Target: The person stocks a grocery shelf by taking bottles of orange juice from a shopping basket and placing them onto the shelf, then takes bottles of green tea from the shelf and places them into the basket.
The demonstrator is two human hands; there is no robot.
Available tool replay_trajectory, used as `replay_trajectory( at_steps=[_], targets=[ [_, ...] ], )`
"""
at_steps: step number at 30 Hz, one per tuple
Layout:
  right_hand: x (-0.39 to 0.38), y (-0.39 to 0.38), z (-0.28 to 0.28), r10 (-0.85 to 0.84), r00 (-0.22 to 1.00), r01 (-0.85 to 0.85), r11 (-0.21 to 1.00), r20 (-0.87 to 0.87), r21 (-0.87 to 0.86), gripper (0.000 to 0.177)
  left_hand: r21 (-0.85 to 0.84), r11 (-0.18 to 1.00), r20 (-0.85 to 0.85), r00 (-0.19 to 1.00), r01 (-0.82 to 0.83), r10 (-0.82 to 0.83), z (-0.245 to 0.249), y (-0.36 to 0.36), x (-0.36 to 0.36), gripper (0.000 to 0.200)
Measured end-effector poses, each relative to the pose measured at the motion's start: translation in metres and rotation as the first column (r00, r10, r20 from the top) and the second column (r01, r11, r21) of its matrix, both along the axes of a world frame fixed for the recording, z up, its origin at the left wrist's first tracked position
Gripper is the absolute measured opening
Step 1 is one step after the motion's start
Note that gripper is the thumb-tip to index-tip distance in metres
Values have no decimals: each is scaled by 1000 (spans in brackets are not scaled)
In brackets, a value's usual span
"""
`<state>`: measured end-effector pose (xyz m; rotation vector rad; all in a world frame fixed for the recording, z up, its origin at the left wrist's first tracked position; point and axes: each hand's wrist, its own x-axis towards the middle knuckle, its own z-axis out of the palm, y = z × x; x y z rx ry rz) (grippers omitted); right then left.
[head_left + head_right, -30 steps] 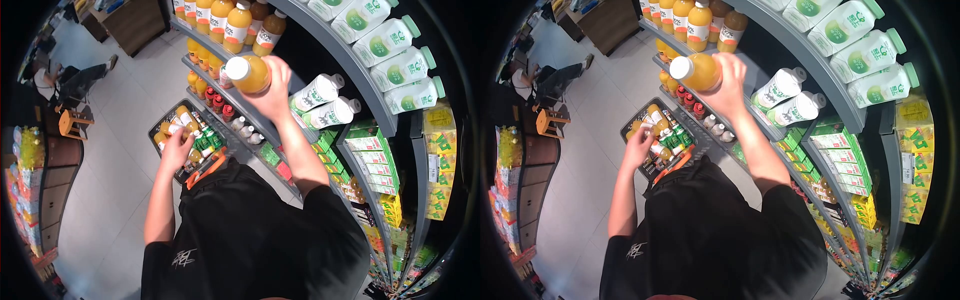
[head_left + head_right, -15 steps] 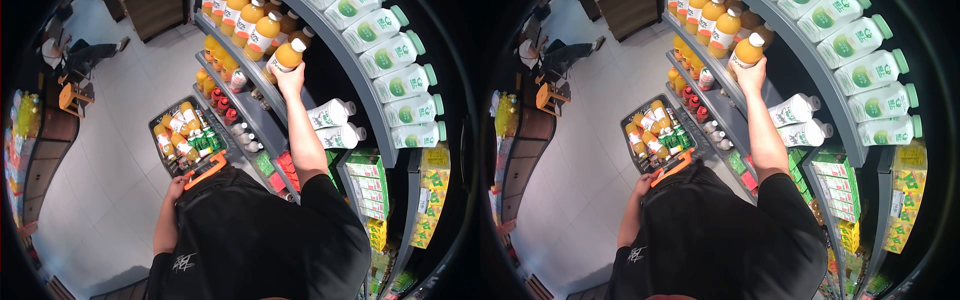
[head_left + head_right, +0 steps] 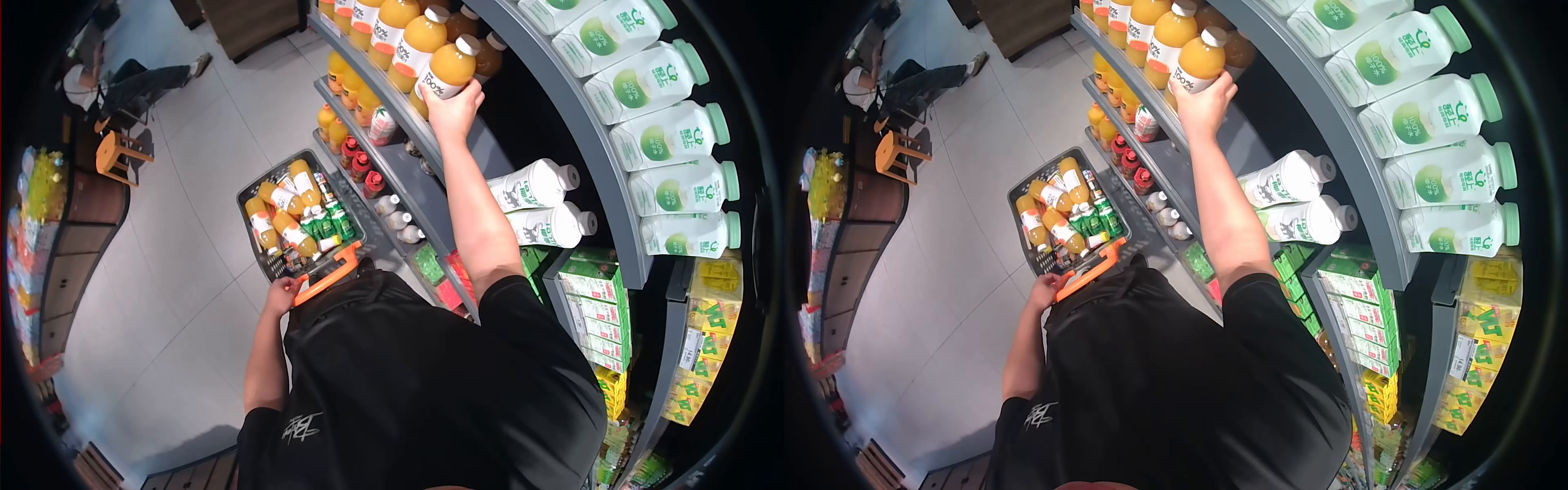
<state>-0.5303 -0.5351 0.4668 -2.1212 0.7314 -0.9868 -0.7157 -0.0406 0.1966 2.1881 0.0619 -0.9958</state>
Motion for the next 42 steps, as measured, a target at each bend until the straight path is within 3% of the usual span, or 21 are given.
replay_trajectory(
  at_steps=[3, 7, 8, 10, 12, 13, 14, 16, 18, 20, 21, 24, 26, 27, 31, 35, 39, 42],
  targets=[
    [3, 1, -3, 0, 1000, 0, 1000, 4, 12, 88, -178, 970, -83, 985, -163, 151, 12, -22, -2, 24],
    [-9, -3, -28, 111, 993, -112, 993, 37, 43, 82, -6, 995, 32, 995, -98, 98, -13, -34, -15, 43],
    [-19, 7, -40, 167, 965, -179, 983, 201, 47, 76, -9, 992, 39, 991, -126, 127, -6, -35, -18, 43],
    [-59, 37, -51, 180, 969, -169, 983, 168, -75, 60, -87, 964, -60, 967, -250, 246, -7, -32, -19, 41],
    [-100, 74, -84, 364, 928, -361, 931, 77, -50, 31, -40, 966, -37, 966, -256, 254, 14, -38, -22, 39],
    [-121, 93, -100, 564, 824, -545, 813, -46, 207, 25, 1, 966, -22, 966, -257, 257, 18, -42, -22, 39],
    [-139, 110, -115, 748, 656, -634, 619, -102, 464, 20, 40, 963, 109, 959, -268, 262, 11, -44, -26, 38],
    [-170, 131, -162, 935, 275, -899, 333, -224, 283, 22, 102, 946, 138, 946, -307, 292, 31, -52, -23, 38],
    [-195, 152, -189, 956, 102, -851, 227, -276, 473, 29, 149, 940, 151, 946, -307, 286, 38, -55, -19, 39],
    [-204, 161, -202, 956, 69, -922, 170, -284, 347, 32, 152, 943, 118, 953, -295, 279, 35, -53, -15, 39],
    [-198, 159, -204, 955, 19, -904, 144, -298, 404, 34, 147, 947, 134, 955, -284, 266, 34, -52, -16, 40],
    [-174, 154, -189, 940, -44, -632, 235, -337, 738, 35, 76, 958, 140, 954, -277, 265, 22, -45, -19, 38],
    [-158, 153, -183, 889, -168, -628, 236, -426, 741, 34, 8, 966, 123, 959, -260, 257, 11, -40, -18, 34],
    [-159, 153, -194, 902, -145, -659, 218, -406, 720, 33, -85, 960, 57, 961, -267, 272, 8, -36, -16, 29],
    [-152, 159, -221, 936, -70, -700, 200, -345, 685, 31, -201, 921, -35, 942, -335, 335, 1, -32, -3, 22],
    [-128, 167, -245, 965, -15, -576, 206, -263, 791, 30, -258, 830, -221, 867, -494, 447, 22, -30, 22, 16],
    [-90, 186, -284, 901, -185, -450, 277, -392, 849, 31, -333, 841, -177, 905, -426, 388, -3, -23, 29, 17],
    [-67, 212, -301, 803, -288, -438, 374, -522, 817, 34, -302, 828, -291, 873, -472, 391, -7, -18, 38, 17]
  ],
)
